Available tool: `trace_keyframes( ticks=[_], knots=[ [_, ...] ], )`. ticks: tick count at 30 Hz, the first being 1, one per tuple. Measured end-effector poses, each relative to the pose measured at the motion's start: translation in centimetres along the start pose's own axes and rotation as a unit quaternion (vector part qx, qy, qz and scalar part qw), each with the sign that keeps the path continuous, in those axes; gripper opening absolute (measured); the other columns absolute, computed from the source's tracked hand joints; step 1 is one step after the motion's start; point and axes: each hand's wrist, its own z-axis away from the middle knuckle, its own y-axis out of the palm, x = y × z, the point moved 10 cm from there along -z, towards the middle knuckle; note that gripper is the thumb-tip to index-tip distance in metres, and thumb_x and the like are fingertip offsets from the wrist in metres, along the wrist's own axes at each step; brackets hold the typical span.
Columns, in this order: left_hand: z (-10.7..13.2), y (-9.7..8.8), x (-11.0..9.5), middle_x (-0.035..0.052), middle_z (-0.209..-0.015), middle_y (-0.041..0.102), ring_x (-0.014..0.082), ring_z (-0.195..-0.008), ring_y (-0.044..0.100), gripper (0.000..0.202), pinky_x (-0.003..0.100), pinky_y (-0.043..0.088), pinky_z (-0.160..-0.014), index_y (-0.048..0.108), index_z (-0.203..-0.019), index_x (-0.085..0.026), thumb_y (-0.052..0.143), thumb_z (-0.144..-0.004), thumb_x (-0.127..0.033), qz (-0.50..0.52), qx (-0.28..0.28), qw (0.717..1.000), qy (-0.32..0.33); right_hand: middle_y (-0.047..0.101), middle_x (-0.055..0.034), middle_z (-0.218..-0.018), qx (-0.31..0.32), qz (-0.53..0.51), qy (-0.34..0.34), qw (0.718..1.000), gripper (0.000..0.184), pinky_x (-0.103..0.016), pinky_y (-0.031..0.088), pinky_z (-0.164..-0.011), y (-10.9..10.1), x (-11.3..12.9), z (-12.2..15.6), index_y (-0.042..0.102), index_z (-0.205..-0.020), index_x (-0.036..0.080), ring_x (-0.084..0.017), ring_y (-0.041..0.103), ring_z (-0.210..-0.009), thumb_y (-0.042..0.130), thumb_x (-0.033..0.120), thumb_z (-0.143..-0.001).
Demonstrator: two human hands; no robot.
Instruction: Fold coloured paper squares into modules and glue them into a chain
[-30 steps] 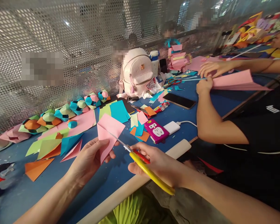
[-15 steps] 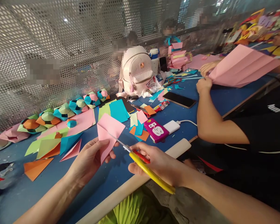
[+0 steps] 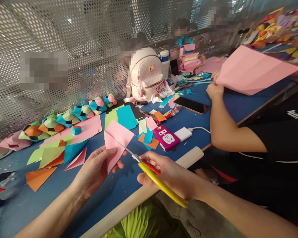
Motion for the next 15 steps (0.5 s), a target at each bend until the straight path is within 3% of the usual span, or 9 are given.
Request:
trace_keyframes(
  ticks=[7,15],
  knots=[
    [-0.01,0.17,0.07,0.0086,-0.083,0.073,0.0115,-0.051,0.062,0.014,0.019,0.043,-0.044,0.068,-0.079,-0.011,0.065,-0.077,-0.025,-0.003,0.008,1.000,0.003,0.048,0.0029,-0.081,-0.012,-0.054,0.008,0.998,0.033,-0.022,0.043,-0.078,-0.30,-0.64,-0.12,0.052,-0.102,0.020,-0.010,0.049,-0.081,0.070,0.038,-0.079],
    [0.06,0.37,-0.01,0.0098,-0.085,0.072,0.0110,-0.051,0.061,0.015,0.019,0.043,-0.043,0.068,-0.080,-0.010,0.064,-0.078,-0.024,-0.002,0.015,1.000,0.007,0.037,0.0042,-0.074,-0.029,0.003,0.003,1.000,0.045,-0.015,0.031,-0.051,-0.50,-0.52,0.09,0.052,-0.101,0.019,-0.006,0.041,-0.065,0.061,0.058,-0.080]
  ],
)
